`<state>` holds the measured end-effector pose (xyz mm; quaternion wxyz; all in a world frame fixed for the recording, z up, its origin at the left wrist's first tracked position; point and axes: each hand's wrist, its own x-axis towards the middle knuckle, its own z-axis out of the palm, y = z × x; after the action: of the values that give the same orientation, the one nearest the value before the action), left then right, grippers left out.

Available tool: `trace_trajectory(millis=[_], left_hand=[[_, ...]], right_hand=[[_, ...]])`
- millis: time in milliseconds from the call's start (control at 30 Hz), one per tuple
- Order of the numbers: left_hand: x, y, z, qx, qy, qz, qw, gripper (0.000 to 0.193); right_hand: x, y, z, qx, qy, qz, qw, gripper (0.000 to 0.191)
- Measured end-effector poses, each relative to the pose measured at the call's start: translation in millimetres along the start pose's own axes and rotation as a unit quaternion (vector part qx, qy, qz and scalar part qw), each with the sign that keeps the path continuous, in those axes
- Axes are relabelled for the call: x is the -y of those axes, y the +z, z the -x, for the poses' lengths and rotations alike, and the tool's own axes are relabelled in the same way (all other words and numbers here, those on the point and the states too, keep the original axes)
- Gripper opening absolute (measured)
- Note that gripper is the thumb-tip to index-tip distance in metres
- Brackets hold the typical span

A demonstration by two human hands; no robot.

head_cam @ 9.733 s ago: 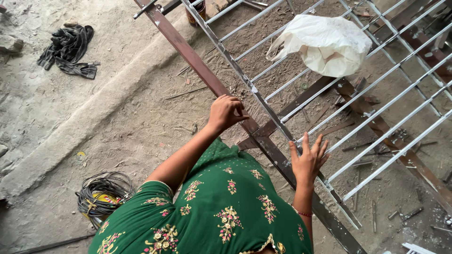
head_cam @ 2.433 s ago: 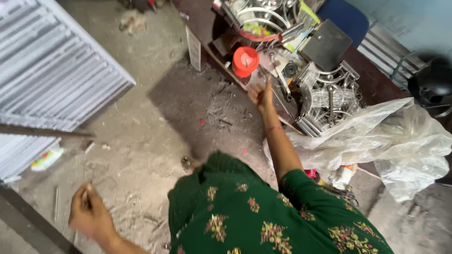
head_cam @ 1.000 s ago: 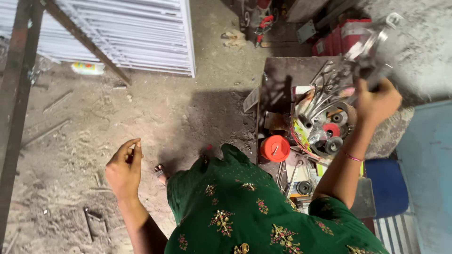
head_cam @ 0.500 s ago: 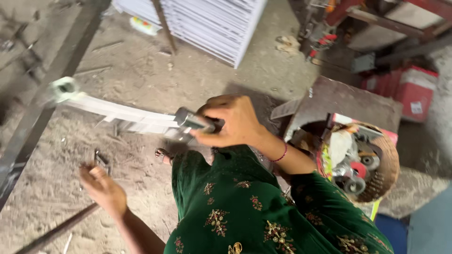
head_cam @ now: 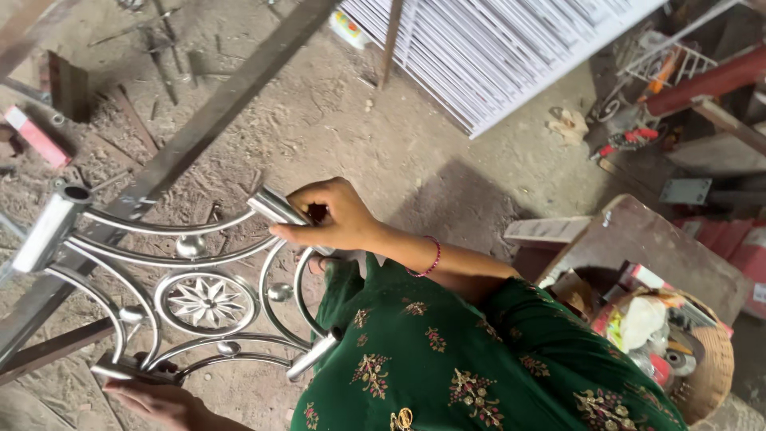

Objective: The person walks around a workshop area and picks up a decorative metal piece. They place the piece onto a metal gate frame and adjust its position to fit correctly.

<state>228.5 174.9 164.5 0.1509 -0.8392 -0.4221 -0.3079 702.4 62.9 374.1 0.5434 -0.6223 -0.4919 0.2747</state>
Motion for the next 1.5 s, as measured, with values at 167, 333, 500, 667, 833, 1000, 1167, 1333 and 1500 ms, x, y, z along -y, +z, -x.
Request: trace_trajectory(millis=[167, 333, 500, 667, 833, 1000, 1167, 1333, 1500], left_hand=[[76.5, 50.7, -33.4, -0.010, -0.052, 0.214, 0.975, 0.056], [122.8, 61.8, -53.1, 0.018, -0.414, 0.490, 0.767, 0.083], [134.7, 50.0, -59.5, -0.106, -0.568, 0.544, 0.609, 0.054], [160.2, 37.2, -47.7, -0.191, -0.635, 0.550, 0.508, 0.046], [177.3, 22.9, -22.0, -0.225, -0.646, 0.522, 0.509, 0.045], [200.9, 32.4, -32.2, -0.250, -0.582, 0.500, 0.591, 0.048], [266.2, 48.5, -94.8, -0.245, -0.595, 0.455, 0.615, 0.043], [355.6, 71.4, -170.5, -0.131, -0.654, 0.409, 0.623, 0.043], [434.7, 101.3, -218.4, -0.149, -0.480, 0.391, 0.771, 0.032]], right_hand=[[-30.2, 77.6, -72.7, -0.028, -0.004, -0.018, 0.999, 0.035], [-73.5, 145.2, -128.2, 0.014, 0.109, -0.006, 0.994, 0.033], [-113.8, 198.3, -161.9, 0.074, 0.145, -0.097, 0.982, 0.033], [-131.5, 259.1, -192.5, 0.157, 0.195, -0.084, 0.964, 0.035], [-127.1, 314.5, -232.6, 0.237, 0.188, -0.042, 0.952, 0.040], [-122.9, 372.0, -292.7, 0.280, 0.142, -0.034, 0.949, 0.038], [-119.8, 423.2, -345.3, 0.282, 0.109, -0.031, 0.953, 0.039], [-134.3, 467.9, -384.7, 0.268, 0.081, -0.054, 0.958, 0.033], [-156.8, 506.8, -410.6, 0.258, 0.040, 0.030, 0.965, 0.035]])
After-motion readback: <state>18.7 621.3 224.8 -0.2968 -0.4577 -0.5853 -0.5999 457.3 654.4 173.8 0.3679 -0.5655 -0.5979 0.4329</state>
